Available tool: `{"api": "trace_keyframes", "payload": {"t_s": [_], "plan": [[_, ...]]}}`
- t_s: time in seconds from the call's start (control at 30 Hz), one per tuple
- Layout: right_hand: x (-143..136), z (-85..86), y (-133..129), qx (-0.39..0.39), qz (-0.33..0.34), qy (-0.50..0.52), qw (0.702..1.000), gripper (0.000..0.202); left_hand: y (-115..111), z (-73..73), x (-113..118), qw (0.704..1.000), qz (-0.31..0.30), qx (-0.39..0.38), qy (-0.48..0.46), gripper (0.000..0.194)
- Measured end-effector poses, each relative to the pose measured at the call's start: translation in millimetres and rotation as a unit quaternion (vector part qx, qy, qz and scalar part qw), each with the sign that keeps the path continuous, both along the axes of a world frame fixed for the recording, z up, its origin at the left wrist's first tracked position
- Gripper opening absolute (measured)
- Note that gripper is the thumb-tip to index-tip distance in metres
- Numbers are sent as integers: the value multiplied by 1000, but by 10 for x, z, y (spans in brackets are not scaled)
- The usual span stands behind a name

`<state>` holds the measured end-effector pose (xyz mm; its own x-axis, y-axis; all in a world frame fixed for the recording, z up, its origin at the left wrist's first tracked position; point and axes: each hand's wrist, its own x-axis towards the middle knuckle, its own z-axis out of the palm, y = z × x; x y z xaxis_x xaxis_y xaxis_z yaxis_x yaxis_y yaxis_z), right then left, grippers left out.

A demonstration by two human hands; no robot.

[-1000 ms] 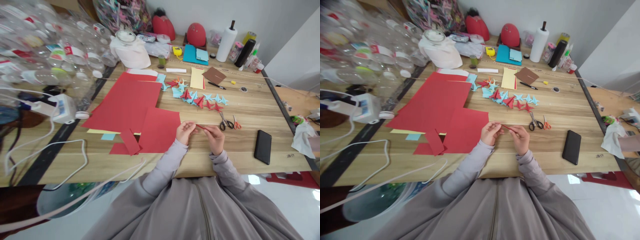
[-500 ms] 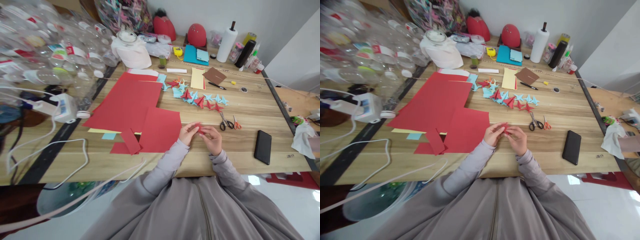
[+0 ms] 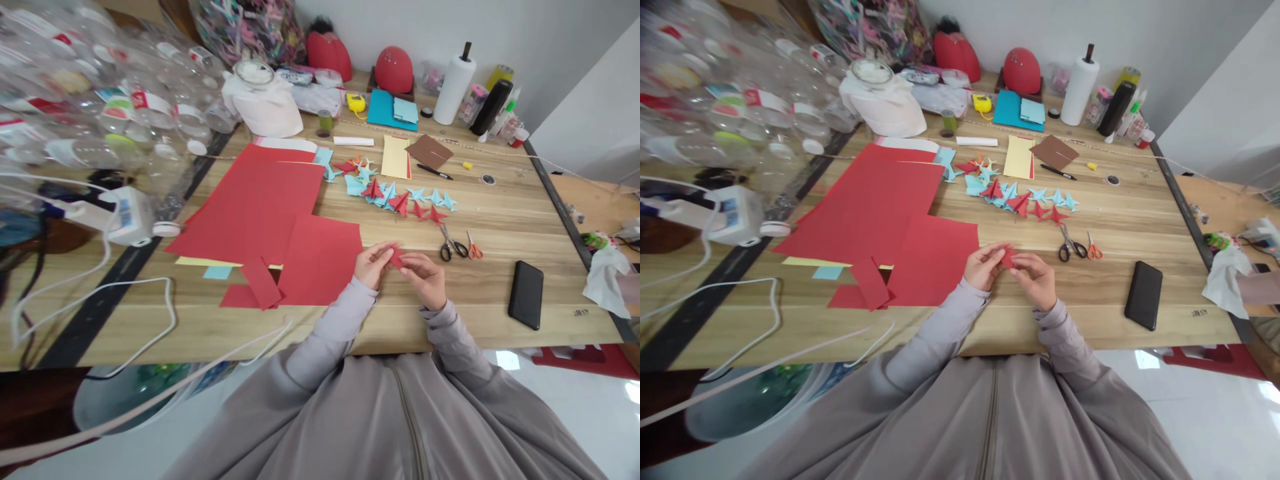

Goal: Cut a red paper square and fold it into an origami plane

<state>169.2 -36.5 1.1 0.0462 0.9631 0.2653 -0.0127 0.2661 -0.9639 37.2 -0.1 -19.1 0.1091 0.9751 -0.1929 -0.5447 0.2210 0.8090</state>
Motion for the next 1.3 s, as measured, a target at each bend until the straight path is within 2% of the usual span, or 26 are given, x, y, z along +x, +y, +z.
{"api": "trace_keyframes", "payload": {"t_s": [0.13, 0.33, 0.57, 0.8, 1.3], "plan": [[11, -13, 5, 12, -13, -8, 1000, 12, -8, 31, -1, 1000, -8, 11, -2, 38], [28, -13, 10, 2, -35, -3, 999, 11, -28, 85, -37, 995, -59, 10, -79, 42], [26, -25, 11, 3, -35, 26, 999, 12, -36, 112, -62, 989, -92, 12, -111, 41], [32, -49, 10, 1, -27, 39, 999, 14, -55, 157, -43, 991, -80, 11, -110, 36], [28, -41, 7, 2, -26, 35, 999, 13, -56, 129, -39, 992, -77, 14, -102, 36]]}}
